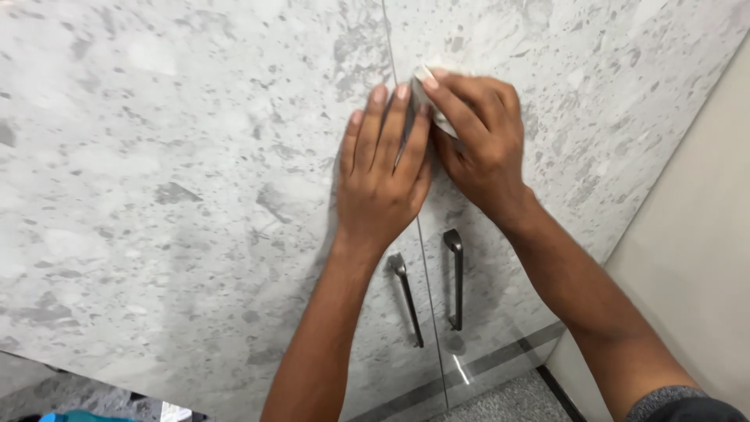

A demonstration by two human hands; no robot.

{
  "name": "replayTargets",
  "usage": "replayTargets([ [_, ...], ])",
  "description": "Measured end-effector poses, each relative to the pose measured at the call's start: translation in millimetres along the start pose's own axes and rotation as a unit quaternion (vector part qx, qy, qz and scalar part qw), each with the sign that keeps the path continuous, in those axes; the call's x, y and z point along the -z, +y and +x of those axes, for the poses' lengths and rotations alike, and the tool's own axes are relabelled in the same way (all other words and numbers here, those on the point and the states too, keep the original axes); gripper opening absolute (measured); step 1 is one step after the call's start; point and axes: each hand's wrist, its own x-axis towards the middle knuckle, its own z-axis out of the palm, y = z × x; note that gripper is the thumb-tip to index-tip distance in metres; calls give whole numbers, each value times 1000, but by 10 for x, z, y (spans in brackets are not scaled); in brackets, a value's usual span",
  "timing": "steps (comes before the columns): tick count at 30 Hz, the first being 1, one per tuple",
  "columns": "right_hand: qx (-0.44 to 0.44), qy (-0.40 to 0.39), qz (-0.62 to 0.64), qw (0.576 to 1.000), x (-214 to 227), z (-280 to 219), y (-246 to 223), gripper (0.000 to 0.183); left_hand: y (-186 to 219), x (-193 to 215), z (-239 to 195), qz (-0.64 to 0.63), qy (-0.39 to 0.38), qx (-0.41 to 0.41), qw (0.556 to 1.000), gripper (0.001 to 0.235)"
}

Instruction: The person wipes the surface of a marble-patterned cabinet door with a white cloth, using the left hand to stabilize the surface. The person then cleans the metal handles of the cabinet doors with the same cloth.

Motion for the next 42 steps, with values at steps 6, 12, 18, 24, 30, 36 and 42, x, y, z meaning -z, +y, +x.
replayTargets([
  [6,-22,11,-26,999,-54,-105,94,52,-280,143,-194,37,-21,-108,993,44],
  [12,-28,6,-22,999,-21,158,-182,50,-285,113,-226,54,-2,-97,994,47],
  [18,-35,-12,-50,998,-103,66,-445,41,-292,168,-231,48,7,-78,996,44],
  [24,-38,-19,-47,998,-92,-99,-249,39,-308,110,-237,62,13,-83,995,45],
  [30,-28,3,-18,999,38,222,-153,48,-273,219,-178,52,17,-93,994,45],
  [36,-11,20,52,998,-123,306,-116,48,-316,245,-252,15,29,-57,998,35],
  [42,-2,27,66,997,-264,123,-136,46,-689,489,-26,127,-27,28,991,58],
])
